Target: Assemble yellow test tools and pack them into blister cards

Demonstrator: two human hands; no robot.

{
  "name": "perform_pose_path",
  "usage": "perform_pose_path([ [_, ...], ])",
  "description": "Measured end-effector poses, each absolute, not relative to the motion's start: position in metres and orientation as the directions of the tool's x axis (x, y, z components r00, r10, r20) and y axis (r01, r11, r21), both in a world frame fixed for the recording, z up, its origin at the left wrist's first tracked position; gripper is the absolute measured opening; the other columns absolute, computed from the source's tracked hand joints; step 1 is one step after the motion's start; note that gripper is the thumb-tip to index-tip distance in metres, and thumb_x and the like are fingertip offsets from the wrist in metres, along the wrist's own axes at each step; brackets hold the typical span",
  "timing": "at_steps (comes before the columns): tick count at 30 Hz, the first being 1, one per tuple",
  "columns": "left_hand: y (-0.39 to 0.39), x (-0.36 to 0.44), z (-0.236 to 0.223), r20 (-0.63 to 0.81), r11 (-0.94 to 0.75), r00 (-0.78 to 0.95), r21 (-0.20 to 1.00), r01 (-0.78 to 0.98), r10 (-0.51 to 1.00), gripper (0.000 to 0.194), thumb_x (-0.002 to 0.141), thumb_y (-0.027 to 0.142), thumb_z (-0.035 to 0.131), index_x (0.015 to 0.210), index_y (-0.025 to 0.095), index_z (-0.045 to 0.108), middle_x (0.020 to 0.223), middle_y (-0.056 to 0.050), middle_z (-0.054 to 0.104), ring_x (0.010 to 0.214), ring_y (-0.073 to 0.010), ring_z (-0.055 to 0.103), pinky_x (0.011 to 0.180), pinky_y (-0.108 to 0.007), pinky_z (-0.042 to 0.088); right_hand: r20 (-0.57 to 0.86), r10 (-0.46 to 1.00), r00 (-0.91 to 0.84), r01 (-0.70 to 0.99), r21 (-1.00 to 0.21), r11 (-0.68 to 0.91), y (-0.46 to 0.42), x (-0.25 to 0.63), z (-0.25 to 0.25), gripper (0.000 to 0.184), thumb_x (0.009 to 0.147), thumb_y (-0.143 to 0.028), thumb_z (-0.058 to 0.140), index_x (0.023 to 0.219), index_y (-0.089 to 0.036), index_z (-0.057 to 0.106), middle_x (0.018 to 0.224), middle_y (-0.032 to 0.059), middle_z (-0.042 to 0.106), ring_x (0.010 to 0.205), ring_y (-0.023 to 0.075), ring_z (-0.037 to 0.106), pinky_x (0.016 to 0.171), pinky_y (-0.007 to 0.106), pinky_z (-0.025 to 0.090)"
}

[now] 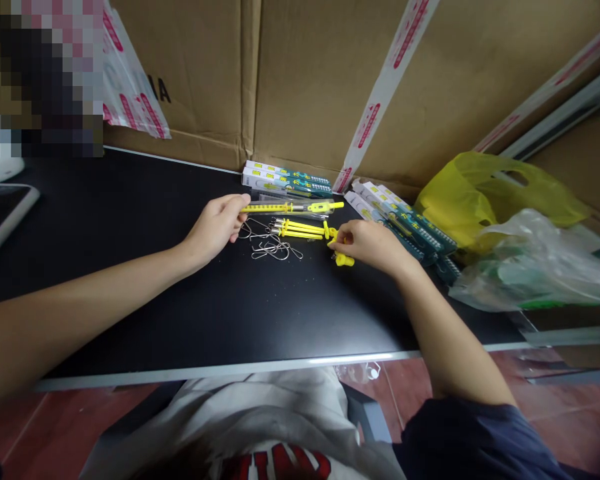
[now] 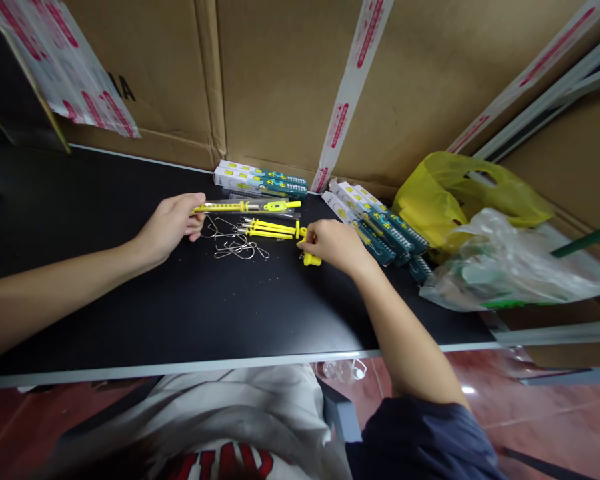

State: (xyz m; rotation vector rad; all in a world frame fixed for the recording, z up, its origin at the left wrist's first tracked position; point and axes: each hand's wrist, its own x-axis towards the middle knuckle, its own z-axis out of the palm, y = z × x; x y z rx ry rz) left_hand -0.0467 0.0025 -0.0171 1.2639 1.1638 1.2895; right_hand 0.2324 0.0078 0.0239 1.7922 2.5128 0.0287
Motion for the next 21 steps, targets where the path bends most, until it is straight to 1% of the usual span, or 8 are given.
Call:
perform_pose_path([
  [2, 0.003, -0.047, -0.018, 0.092, -0.092, -0.011, 0.996, -0.003, 0.996, 0.030, 0.089, 0.026, 0.047, 0.060, 0.019, 0.045, 0.046, 0.008, 0.029, 0.037, -0.0053, 0.029, 0.037, -0.018, 0.033, -0.029, 0.947, -0.320, 0.947, 0.030, 0.320, 0.009, 0.233, 0.023, 0.021, 0.082, -0.039, 0.063, 0.073, -0.019, 0.067, 0.078, 0.0046, 0.070, 0.066, 0.0167, 0.058, 0.056, 0.027, 0.032],
  [4, 0.004, -0.047, -0.019, 0.092, -0.092, -0.009, 0.996, -0.005, 0.996, 0.031, 0.089, 0.027, 0.047, 0.059, 0.019, 0.045, 0.046, 0.008, 0.028, 0.037, -0.0054, 0.029, 0.037, -0.018, 0.033, 0.003, 0.946, -0.323, 0.945, -0.053, 0.323, 0.010, 0.234, 0.025, 0.019, 0.080, -0.036, 0.066, 0.072, -0.019, 0.068, 0.074, 0.0041, 0.069, 0.064, 0.0156, 0.057, 0.056, 0.027, 0.033],
  [5, 0.004, -0.047, -0.019, 0.090, -0.090, -0.008, 0.996, -0.014, 0.996, 0.031, 0.089, 0.027, 0.046, 0.059, 0.019, 0.044, 0.045, 0.008, 0.027, 0.037, -0.0053, 0.028, 0.037, -0.017, 0.033, 0.035, 0.944, -0.329, 0.934, -0.140, 0.330, 0.011, 0.235, 0.026, 0.018, 0.079, -0.035, 0.067, 0.073, -0.018, 0.068, 0.071, 0.0035, 0.067, 0.063, 0.0149, 0.056, 0.056, 0.027, 0.034],
  [7, 0.005, -0.047, -0.019, 0.076, -0.077, -0.006, 0.996, -0.049, 0.997, 0.032, 0.089, 0.026, 0.043, 0.057, 0.020, 0.042, 0.045, 0.008, 0.025, 0.036, -0.0053, 0.026, 0.036, -0.017, 0.031, 0.135, 0.933, -0.333, 0.839, -0.410, 0.358, 0.011, 0.236, 0.030, 0.020, 0.079, -0.037, 0.068, 0.075, -0.018, 0.069, 0.067, 0.0022, 0.065, 0.060, 0.0128, 0.053, 0.057, 0.026, 0.037],
  [9, 0.005, -0.047, -0.018, 0.055, -0.054, 0.007, 0.994, -0.091, 0.998, 0.032, 0.088, 0.024, 0.039, 0.057, 0.020, 0.039, 0.044, 0.008, 0.023, 0.035, -0.0054, 0.023, 0.035, -0.017, 0.028, 0.238, 0.925, -0.297, 0.625, -0.683, 0.377, 0.011, 0.235, 0.034, 0.025, 0.078, -0.042, 0.070, 0.078, -0.017, 0.069, 0.065, 0.0004, 0.062, 0.056, 0.0100, 0.050, 0.054, 0.025, 0.037],
  [11, 0.005, -0.047, -0.017, 0.038, -0.036, 0.022, 0.993, -0.114, 0.999, 0.031, 0.088, 0.021, 0.036, 0.056, 0.021, 0.037, 0.043, 0.008, 0.022, 0.035, -0.0055, 0.021, 0.035, -0.017, 0.027, 0.289, 0.927, -0.239, 0.401, -0.840, 0.365, 0.009, 0.232, 0.036, 0.029, 0.075, -0.046, 0.073, 0.080, -0.018, 0.068, 0.063, -0.0017, 0.059, 0.052, 0.0075, 0.046, 0.049, 0.023, 0.035],
  [15, 0.005, -0.047, -0.017, 0.043, -0.039, 0.037, 0.993, -0.111, 0.998, 0.031, 0.087, 0.021, 0.036, 0.056, 0.021, 0.037, 0.044, 0.008, 0.021, 0.035, -0.0057, 0.020, 0.034, -0.017, 0.026, 0.286, 0.941, -0.183, 0.201, -0.926, 0.320, 0.007, 0.227, 0.036, 0.031, 0.071, -0.047, 0.078, 0.082, -0.019, 0.069, 0.058, -0.0043, 0.055, 0.048, 0.0056, 0.044, 0.043, 0.020, 0.031],
  [21, 0.005, -0.048, -0.020, 0.049, -0.043, 0.049, 0.994, -0.104, 0.998, 0.031, 0.087, 0.022, 0.037, 0.056, 0.021, 0.036, 0.045, 0.008, 0.022, 0.036, -0.0054, 0.021, 0.035, -0.017, 0.026, 0.292, 0.942, -0.168, 0.150, -0.936, 0.317, 0.007, 0.227, 0.035, 0.029, 0.071, -0.044, 0.080, 0.082, -0.020, 0.070, 0.057, -0.0042, 0.056, 0.048, 0.0049, 0.045, 0.042, 0.019, 0.029],
])
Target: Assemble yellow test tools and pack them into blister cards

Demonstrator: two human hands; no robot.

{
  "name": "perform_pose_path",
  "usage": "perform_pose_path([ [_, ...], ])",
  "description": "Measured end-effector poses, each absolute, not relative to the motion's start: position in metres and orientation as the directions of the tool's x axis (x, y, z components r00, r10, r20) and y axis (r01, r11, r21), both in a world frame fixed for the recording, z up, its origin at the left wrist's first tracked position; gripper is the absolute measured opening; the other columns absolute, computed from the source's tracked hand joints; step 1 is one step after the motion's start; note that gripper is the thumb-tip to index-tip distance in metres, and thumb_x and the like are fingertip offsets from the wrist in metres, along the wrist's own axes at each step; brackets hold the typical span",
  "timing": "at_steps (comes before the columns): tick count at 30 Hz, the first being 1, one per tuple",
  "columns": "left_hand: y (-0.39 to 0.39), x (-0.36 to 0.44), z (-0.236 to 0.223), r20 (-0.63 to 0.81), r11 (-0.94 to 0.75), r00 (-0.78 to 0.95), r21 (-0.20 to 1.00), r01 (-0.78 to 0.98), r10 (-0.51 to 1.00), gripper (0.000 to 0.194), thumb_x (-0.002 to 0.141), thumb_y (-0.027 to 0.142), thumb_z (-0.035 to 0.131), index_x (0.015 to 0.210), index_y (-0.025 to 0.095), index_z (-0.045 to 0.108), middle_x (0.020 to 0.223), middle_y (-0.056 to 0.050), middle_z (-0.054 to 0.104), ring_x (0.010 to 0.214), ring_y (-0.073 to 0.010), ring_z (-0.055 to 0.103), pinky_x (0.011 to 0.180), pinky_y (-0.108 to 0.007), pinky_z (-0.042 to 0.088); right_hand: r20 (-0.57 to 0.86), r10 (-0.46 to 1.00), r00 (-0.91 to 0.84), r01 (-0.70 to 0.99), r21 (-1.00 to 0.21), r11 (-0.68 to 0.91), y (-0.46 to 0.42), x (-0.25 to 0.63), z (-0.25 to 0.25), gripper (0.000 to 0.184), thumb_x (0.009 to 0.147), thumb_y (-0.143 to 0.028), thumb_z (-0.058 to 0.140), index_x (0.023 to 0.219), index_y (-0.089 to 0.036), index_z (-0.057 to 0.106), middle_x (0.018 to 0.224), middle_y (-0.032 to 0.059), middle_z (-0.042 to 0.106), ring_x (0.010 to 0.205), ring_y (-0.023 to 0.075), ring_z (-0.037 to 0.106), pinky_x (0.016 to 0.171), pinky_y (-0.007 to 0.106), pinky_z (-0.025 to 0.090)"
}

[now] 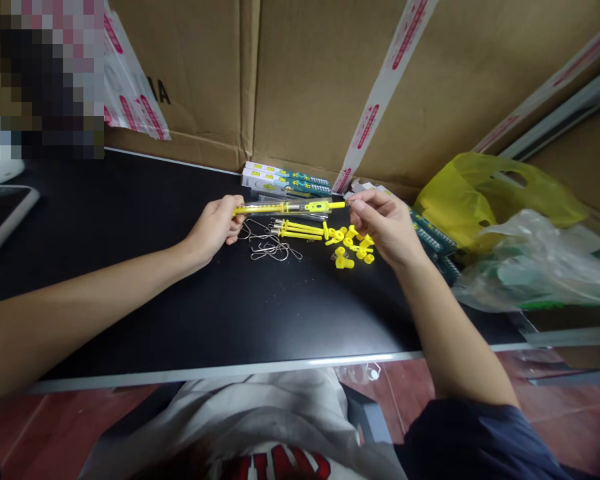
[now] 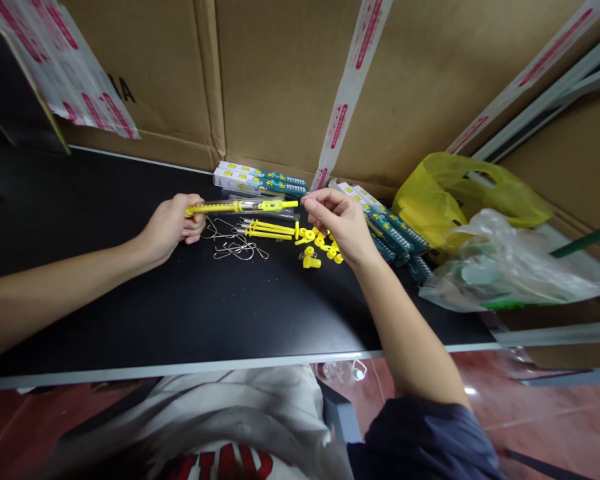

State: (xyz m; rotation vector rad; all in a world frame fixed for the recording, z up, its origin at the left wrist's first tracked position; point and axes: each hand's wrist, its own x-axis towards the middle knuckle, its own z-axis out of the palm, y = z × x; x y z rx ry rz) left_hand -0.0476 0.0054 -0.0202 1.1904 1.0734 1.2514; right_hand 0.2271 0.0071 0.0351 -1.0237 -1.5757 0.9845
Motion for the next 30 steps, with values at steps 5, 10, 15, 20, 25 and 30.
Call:
perform_pose_path([
  [5, 0.0040, -0.0463, -0.0197, 0.053, -0.048, 0.050, 0.994, -0.096, 0.997, 0.030, 0.087, 0.023, 0.038, 0.056, 0.021, 0.036, 0.045, 0.008, 0.023, 0.036, -0.0053, 0.021, 0.035, -0.017, 0.026, 0.295, 0.936, -0.191, 0.141, -0.936, 0.324, 0.0068, 0.2266, 0.0343, 0.026, 0.072, -0.042, 0.080, 0.081, -0.020, 0.071, 0.057, -0.0044, 0.057, 0.048, 0.0041, 0.046, 0.042, 0.018, 0.030],
  [10, 0.0029, -0.0455, -0.0182, 0.038, -0.033, 0.048, 0.995, -0.099, 0.998, 0.031, 0.086, 0.024, 0.039, 0.056, 0.021, 0.036, 0.045, 0.008, 0.022, 0.036, -0.0054, 0.020, 0.034, -0.016, 0.026, 0.302, 0.932, -0.201, 0.177, -0.925, 0.338, 0.0068, 0.2263, 0.0340, 0.027, 0.071, -0.043, 0.080, 0.082, -0.020, 0.070, 0.058, -0.0043, 0.057, 0.047, 0.0043, 0.045, 0.042, 0.019, 0.030],
  [15, 0.0021, -0.0450, -0.0175, 0.029, -0.024, 0.053, 0.995, -0.098, 0.998, 0.029, 0.086, 0.024, 0.040, 0.057, 0.021, 0.035, 0.046, 0.008, 0.023, 0.035, -0.0051, 0.021, 0.034, -0.016, 0.027, 0.277, 0.940, -0.200, 0.238, -0.917, 0.321, 0.0047, 0.2247, 0.0352, 0.031, 0.069, -0.047, 0.080, 0.082, -0.021, 0.069, 0.058, -0.0039, 0.057, 0.047, 0.0060, 0.044, 0.042, 0.021, 0.031],
  [20, 0.0007, -0.0436, -0.0155, 0.005, -0.002, 0.034, 0.996, -0.092, 0.999, 0.027, 0.085, 0.025, 0.042, 0.059, 0.021, 0.036, 0.045, 0.008, 0.024, 0.034, -0.0049, 0.022, 0.034, -0.016, 0.027, 0.275, 0.939, -0.206, 0.257, -0.911, 0.324, 0.0012, 0.2212, 0.0364, 0.035, 0.067, -0.050, 0.080, 0.081, -0.020, 0.068, 0.058, -0.0039, 0.056, 0.048, 0.0066, 0.044, 0.043, 0.022, 0.031],
  [25, 0.0013, -0.0439, -0.0167, -0.009, 0.012, 0.030, 0.997, -0.081, 0.999, 0.029, 0.088, 0.024, 0.040, 0.059, 0.020, 0.038, 0.045, 0.009, 0.024, 0.035, -0.0044, 0.021, 0.034, -0.016, 0.026, 0.297, 0.929, -0.222, 0.224, -0.911, 0.345, -0.0004, 0.2192, 0.0368, 0.030, 0.069, -0.045, 0.081, 0.080, -0.019, 0.069, 0.059, -0.0040, 0.056, 0.049, 0.0057, 0.044, 0.046, 0.021, 0.033],
  [30, 0.0020, -0.0446, -0.0187, -0.008, 0.013, 0.052, 0.996, -0.089, 0.999, 0.030, 0.089, 0.026, 0.040, 0.059, 0.020, 0.039, 0.045, 0.009, 0.023, 0.035, -0.0046, 0.021, 0.035, -0.016, 0.027, 0.319, 0.921, -0.223, 0.224, -0.903, 0.367, 0.0008, 0.2188, 0.0357, 0.029, 0.069, -0.043, 0.081, 0.080, -0.019, 0.069, 0.060, -0.0037, 0.057, 0.051, 0.0062, 0.046, 0.047, 0.021, 0.035],
])
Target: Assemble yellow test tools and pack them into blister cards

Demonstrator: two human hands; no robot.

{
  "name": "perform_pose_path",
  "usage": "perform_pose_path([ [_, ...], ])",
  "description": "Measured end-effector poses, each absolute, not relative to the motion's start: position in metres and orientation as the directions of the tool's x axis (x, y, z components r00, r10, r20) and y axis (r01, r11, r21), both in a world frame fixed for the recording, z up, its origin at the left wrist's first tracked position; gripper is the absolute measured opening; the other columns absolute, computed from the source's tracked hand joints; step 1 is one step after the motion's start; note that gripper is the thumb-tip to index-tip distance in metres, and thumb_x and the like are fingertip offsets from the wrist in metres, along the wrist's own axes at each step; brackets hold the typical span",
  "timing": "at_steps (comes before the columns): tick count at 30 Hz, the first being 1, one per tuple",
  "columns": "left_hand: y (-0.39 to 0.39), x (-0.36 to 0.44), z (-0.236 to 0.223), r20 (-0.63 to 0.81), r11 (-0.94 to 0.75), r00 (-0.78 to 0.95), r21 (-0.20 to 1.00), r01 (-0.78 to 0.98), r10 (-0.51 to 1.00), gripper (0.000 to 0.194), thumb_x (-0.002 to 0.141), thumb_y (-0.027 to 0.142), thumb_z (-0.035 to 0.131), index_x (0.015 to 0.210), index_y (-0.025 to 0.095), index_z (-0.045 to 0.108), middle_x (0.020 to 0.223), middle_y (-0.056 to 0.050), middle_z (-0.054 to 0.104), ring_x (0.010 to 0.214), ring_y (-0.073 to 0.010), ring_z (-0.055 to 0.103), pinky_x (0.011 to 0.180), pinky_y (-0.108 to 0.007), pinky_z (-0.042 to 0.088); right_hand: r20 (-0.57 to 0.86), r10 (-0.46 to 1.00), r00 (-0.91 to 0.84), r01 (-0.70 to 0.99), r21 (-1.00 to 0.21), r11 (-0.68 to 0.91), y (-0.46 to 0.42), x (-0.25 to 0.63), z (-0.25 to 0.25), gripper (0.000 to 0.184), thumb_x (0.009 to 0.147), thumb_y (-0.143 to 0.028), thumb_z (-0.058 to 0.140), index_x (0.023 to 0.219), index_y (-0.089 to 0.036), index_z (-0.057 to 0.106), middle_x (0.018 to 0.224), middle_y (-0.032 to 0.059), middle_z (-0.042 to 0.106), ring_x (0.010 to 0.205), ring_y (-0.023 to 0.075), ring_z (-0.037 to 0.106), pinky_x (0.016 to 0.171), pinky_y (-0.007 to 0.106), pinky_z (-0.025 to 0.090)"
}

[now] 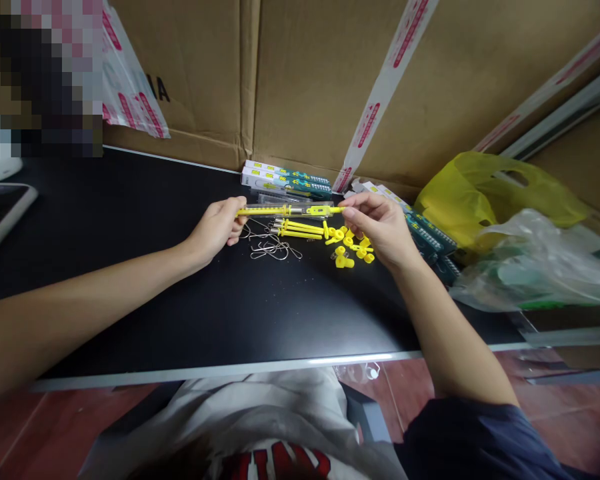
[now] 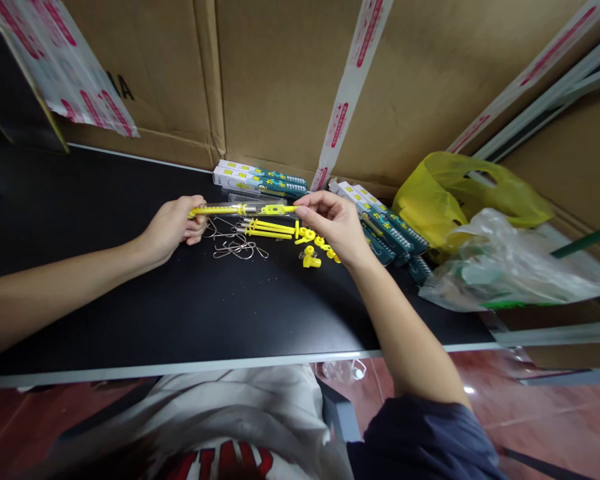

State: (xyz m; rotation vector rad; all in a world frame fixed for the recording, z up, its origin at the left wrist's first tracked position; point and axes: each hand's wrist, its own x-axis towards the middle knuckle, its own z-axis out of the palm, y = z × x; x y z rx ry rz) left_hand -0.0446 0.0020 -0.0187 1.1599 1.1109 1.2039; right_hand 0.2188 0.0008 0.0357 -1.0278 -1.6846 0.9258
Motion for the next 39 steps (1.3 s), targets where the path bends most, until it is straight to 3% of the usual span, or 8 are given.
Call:
perform_pose_path([
  [9, 0.001, -0.043, -0.018, -0.025, 0.033, 0.069, 0.992, -0.118, 0.997, 0.030, 0.088, 0.027, 0.041, 0.059, 0.020, 0.039, 0.044, 0.009, 0.023, 0.035, -0.0046, 0.020, 0.034, -0.016, 0.026, 0.304, 0.929, -0.213, 0.222, -0.911, 0.349, 0.004, 0.221, 0.032, 0.031, 0.068, -0.044, 0.082, 0.082, -0.020, 0.069, 0.060, -0.0042, 0.056, 0.049, 0.0059, 0.045, 0.046, 0.021, 0.036],
  [18, -0.003, -0.040, -0.013, -0.041, 0.049, 0.082, 0.993, -0.106, 0.996, 0.029, 0.087, 0.027, 0.040, 0.058, 0.021, 0.038, 0.044, 0.009, 0.024, 0.034, -0.0046, 0.022, 0.034, -0.015, 0.027, 0.277, 0.934, -0.226, 0.199, -0.925, 0.323, 0.004, 0.221, 0.028, 0.033, 0.065, -0.045, 0.083, 0.084, -0.021, 0.071, 0.069, -0.0013, 0.066, 0.051, 0.0077, 0.051, 0.047, 0.023, 0.043],
  [30, -0.001, -0.040, -0.016, -0.068, 0.075, 0.076, 0.992, -0.096, 0.995, 0.030, 0.088, 0.026, 0.043, 0.059, 0.020, 0.040, 0.044, 0.009, 0.025, 0.034, -0.0044, 0.023, 0.034, -0.015, 0.028, 0.294, 0.927, -0.233, 0.198, -0.919, 0.342, 0.001, 0.215, 0.024, 0.032, 0.069, -0.045, 0.080, 0.086, -0.020, 0.069, 0.066, -0.0019, 0.066, 0.052, 0.0077, 0.052, 0.049, 0.023, 0.043],
  [39, -0.001, -0.041, -0.011, -0.072, 0.086, 0.103, 0.986, -0.141, 0.992, 0.029, 0.086, 0.026, 0.039, 0.057, 0.021, 0.037, 0.044, 0.009, 0.022, 0.035, -0.0053, 0.020, 0.034, -0.015, 0.027, 0.303, 0.916, -0.264, 0.150, -0.925, 0.349, -0.002, 0.218, 0.033, 0.042, 0.071, -0.045, 0.079, 0.104, -0.024, 0.064, 0.077, -0.0014, 0.066, 0.061, 0.0094, 0.057, 0.054, 0.023, 0.047],
])
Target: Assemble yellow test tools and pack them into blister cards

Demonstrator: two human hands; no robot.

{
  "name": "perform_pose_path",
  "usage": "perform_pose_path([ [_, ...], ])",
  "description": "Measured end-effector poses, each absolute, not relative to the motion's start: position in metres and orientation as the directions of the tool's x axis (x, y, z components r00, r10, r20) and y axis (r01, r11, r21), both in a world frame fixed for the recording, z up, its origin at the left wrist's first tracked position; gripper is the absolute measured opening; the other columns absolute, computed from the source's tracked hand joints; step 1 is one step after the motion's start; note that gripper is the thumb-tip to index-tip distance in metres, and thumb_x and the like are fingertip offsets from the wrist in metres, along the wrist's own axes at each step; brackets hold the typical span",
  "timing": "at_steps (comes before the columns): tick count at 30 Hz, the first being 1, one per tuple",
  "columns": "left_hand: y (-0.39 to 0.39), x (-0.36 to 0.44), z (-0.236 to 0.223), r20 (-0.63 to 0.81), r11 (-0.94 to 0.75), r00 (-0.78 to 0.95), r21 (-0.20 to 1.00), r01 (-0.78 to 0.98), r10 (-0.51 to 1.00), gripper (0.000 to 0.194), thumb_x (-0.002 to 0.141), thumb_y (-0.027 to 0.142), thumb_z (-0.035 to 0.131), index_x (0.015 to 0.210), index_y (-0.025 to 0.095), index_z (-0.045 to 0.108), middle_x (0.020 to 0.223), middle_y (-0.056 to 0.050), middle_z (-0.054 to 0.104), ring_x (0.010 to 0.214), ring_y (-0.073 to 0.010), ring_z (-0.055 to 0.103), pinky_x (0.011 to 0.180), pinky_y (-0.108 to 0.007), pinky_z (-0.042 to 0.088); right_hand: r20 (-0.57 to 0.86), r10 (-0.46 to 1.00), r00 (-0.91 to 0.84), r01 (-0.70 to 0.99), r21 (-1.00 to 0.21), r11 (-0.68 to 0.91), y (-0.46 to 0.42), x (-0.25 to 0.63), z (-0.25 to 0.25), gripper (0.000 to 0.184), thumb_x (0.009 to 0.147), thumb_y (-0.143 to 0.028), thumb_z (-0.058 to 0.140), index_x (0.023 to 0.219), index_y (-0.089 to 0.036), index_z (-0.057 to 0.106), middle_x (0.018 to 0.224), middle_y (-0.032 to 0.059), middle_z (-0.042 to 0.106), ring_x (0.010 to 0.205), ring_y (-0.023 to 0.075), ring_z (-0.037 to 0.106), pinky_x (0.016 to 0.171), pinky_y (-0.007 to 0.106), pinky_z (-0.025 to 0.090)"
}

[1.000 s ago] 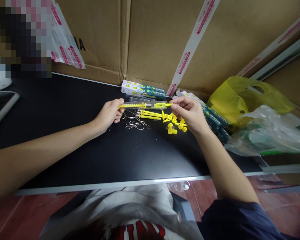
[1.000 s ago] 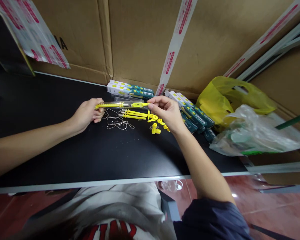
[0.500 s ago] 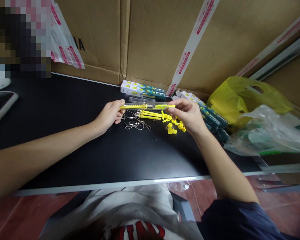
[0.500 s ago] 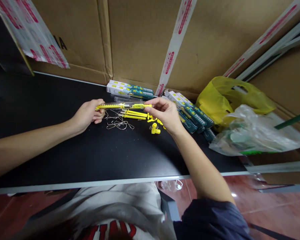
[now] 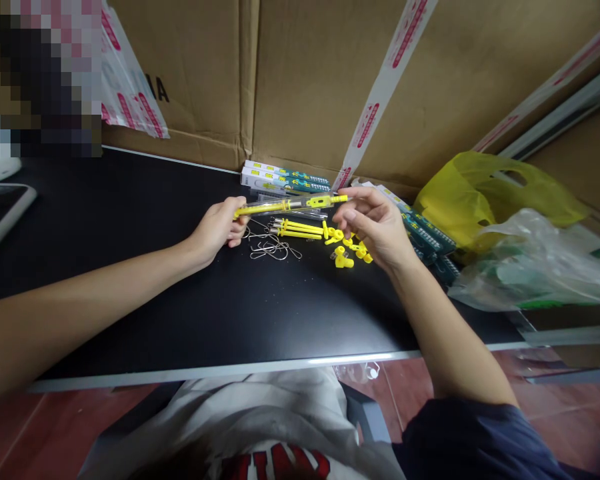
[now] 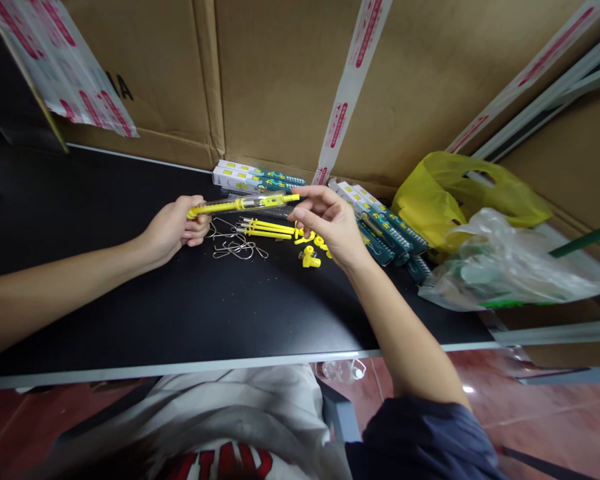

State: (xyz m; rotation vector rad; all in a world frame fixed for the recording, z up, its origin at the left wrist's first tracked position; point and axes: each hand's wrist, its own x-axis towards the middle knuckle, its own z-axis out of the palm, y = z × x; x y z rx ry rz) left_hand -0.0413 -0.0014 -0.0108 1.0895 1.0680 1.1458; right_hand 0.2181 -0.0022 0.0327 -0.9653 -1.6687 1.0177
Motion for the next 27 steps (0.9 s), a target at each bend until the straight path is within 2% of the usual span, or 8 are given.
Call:
perform_pose_path([
  [4, 0.000, -0.042, -0.010, -0.082, 0.097, 0.094, 0.982, -0.164, 0.992, 0.032, 0.088, 0.026, 0.037, 0.056, 0.021, 0.036, 0.044, 0.008, 0.022, 0.035, -0.0053, 0.019, 0.034, -0.015, 0.026, 0.317, 0.929, -0.190, 0.209, -0.912, 0.354, 0.005, 0.229, 0.039, 0.039, 0.075, -0.049, 0.074, 0.103, -0.025, 0.064, 0.079, -0.0007, 0.066, 0.063, 0.0103, 0.058, 0.054, 0.023, 0.045],
  [7, 0.000, -0.042, -0.010, -0.079, 0.096, 0.100, 0.980, -0.173, 0.992, 0.032, 0.087, 0.026, 0.038, 0.055, 0.021, 0.035, 0.043, 0.008, 0.022, 0.035, -0.0053, 0.019, 0.033, -0.015, 0.026, 0.367, 0.915, -0.166, 0.388, -0.829, 0.403, 0.014, 0.242, 0.040, 0.034, 0.080, -0.051, 0.068, 0.100, -0.024, 0.066, 0.080, 0.0014, 0.068, 0.065, 0.0125, 0.060, 0.056, 0.025, 0.045],
  [9, 0.000, -0.042, -0.010, -0.076, 0.094, 0.107, 0.980, -0.174, 0.991, 0.031, 0.086, 0.025, 0.038, 0.055, 0.021, 0.035, 0.043, 0.008, 0.022, 0.035, -0.0053, 0.019, 0.034, -0.016, 0.025, 0.391, 0.894, -0.221, 0.611, -0.659, 0.439, 0.021, 0.252, 0.039, 0.026, 0.082, -0.043, 0.066, 0.095, -0.020, 0.068, 0.083, 0.0040, 0.070, 0.071, 0.0156, 0.061, 0.064, 0.029, 0.047],
  [11, 0.001, -0.042, -0.011, -0.076, 0.094, 0.108, 0.981, -0.172, 0.991, 0.031, 0.087, 0.024, 0.037, 0.055, 0.021, 0.036, 0.043, 0.008, 0.022, 0.035, -0.0053, 0.019, 0.034, -0.016, 0.025, 0.354, 0.882, -0.311, 0.807, -0.391, 0.441, 0.026, 0.260, 0.037, 0.021, 0.082, -0.035, 0.065, 0.094, -0.018, 0.071, 0.090, 0.0074, 0.072, 0.080, 0.0201, 0.063, 0.075, 0.034, 0.049],
  [13, 0.001, -0.043, -0.011, -0.073, 0.090, 0.107, 0.982, -0.167, 0.992, 0.032, 0.087, 0.023, 0.037, 0.055, 0.021, 0.036, 0.044, 0.008, 0.022, 0.035, -0.0053, 0.019, 0.034, -0.016, 0.024, 0.274, 0.877, -0.395, 0.886, -0.137, 0.442, 0.030, 0.268, 0.034, 0.024, 0.081, -0.032, 0.065, 0.098, -0.016, 0.072, 0.097, 0.0105, 0.072, 0.091, 0.0256, 0.063, 0.085, 0.040, 0.047],
  [15, 0.002, -0.044, -0.012, -0.067, 0.085, 0.113, 0.983, -0.162, 0.991, 0.032, 0.088, 0.023, 0.037, 0.055, 0.020, 0.036, 0.044, 0.008, 0.022, 0.035, -0.0051, 0.020, 0.035, -0.017, 0.025, 0.200, 0.881, -0.429, 0.900, 0.011, 0.436, 0.032, 0.273, 0.030, 0.028, 0.081, -0.032, 0.065, 0.103, -0.016, 0.073, 0.103, 0.0115, 0.072, 0.100, 0.0296, 0.061, 0.089, 0.043, 0.046],
  [23, 0.001, -0.044, -0.013, -0.058, 0.078, 0.129, 0.984, -0.160, 0.990, 0.035, 0.089, 0.025, 0.036, 0.055, 0.020, 0.036, 0.045, 0.008, 0.022, 0.035, -0.0049, 0.020, 0.035, -0.016, 0.025, 0.104, 0.915, -0.390, 0.919, 0.111, 0.379, 0.035, 0.274, 0.023, 0.028, 0.077, -0.025, 0.067, 0.104, -0.022, 0.074, 0.097, 0.0061, 0.075, 0.093, 0.0274, 0.064, 0.078, 0.038, 0.046],
  [27, 0.000, -0.043, -0.011, -0.075, 0.093, 0.117, 0.984, -0.153, 0.990, 0.034, 0.089, 0.024, 0.036, 0.055, 0.020, 0.036, 0.045, 0.008, 0.022, 0.035, -0.0050, 0.020, 0.035, -0.016, 0.025, 0.140, 0.921, -0.364, 0.931, 0.070, 0.358, 0.036, 0.273, 0.024, 0.024, 0.077, -0.023, 0.065, 0.098, -0.021, 0.076, 0.089, 0.0066, 0.075, 0.084, 0.0252, 0.065, 0.074, 0.036, 0.046],
])
